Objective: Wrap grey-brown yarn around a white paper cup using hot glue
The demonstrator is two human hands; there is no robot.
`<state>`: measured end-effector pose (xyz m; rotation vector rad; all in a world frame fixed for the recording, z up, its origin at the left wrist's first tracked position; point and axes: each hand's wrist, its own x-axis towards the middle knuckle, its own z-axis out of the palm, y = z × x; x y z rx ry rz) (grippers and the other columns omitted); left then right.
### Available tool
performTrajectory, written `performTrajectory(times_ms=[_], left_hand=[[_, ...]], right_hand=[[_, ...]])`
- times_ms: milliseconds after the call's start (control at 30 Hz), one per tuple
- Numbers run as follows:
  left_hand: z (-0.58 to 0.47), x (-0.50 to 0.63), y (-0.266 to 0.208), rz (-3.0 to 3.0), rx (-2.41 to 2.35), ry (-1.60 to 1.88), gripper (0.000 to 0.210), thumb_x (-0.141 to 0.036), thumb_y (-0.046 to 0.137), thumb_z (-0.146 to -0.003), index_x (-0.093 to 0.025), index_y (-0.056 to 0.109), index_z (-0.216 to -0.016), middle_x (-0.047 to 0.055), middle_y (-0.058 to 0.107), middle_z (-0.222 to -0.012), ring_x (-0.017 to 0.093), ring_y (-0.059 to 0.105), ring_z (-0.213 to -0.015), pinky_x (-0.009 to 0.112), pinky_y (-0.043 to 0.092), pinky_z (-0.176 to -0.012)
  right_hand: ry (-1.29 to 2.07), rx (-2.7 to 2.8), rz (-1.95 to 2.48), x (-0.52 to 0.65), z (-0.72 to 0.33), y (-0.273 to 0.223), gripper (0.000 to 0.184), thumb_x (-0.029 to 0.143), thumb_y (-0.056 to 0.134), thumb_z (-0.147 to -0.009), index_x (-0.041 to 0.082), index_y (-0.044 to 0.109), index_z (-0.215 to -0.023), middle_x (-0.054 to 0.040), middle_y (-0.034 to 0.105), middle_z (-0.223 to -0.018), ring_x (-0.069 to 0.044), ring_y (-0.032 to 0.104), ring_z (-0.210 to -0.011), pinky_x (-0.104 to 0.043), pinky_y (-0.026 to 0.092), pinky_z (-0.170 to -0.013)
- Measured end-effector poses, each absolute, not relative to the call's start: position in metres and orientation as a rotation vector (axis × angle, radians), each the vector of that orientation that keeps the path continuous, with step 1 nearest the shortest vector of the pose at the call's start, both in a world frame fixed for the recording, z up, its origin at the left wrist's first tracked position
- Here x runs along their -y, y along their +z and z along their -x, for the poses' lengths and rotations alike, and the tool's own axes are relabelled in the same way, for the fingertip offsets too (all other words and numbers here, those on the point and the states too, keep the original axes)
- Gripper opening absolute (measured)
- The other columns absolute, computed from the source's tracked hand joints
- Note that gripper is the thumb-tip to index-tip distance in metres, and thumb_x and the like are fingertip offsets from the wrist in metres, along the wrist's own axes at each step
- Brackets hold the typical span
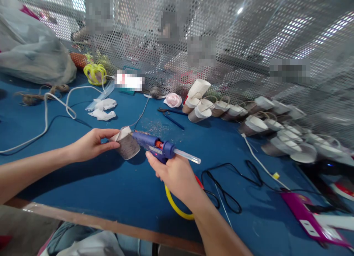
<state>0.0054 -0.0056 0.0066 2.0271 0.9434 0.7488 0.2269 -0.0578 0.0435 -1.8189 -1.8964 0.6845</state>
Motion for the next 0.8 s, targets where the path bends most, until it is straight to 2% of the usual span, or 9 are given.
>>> performTrajectory(times_ms=[800], left_hand=[[-0.0044, 0.0042, 0.0052, -2.061, -0.941, 0.738, 0.025, -0.032, 0.046, -0.080, -0.012, 0.059, -0.086, 0.003, 0.062, -0.082, 0.018, 0.055, -0.084, 0.026, 0.043, -0.078]], right_hand=[[0.745, 1.899, 1.821, 0.0596, -0.2245, 0.0449, 0.039, 0.046, 0.047, -0.075, 0.022, 0.044, -0.045, -0.0003, 0.055, -0.042, -0.016, 0.060, -0.050, -0.026, 0.044, -0.049]])
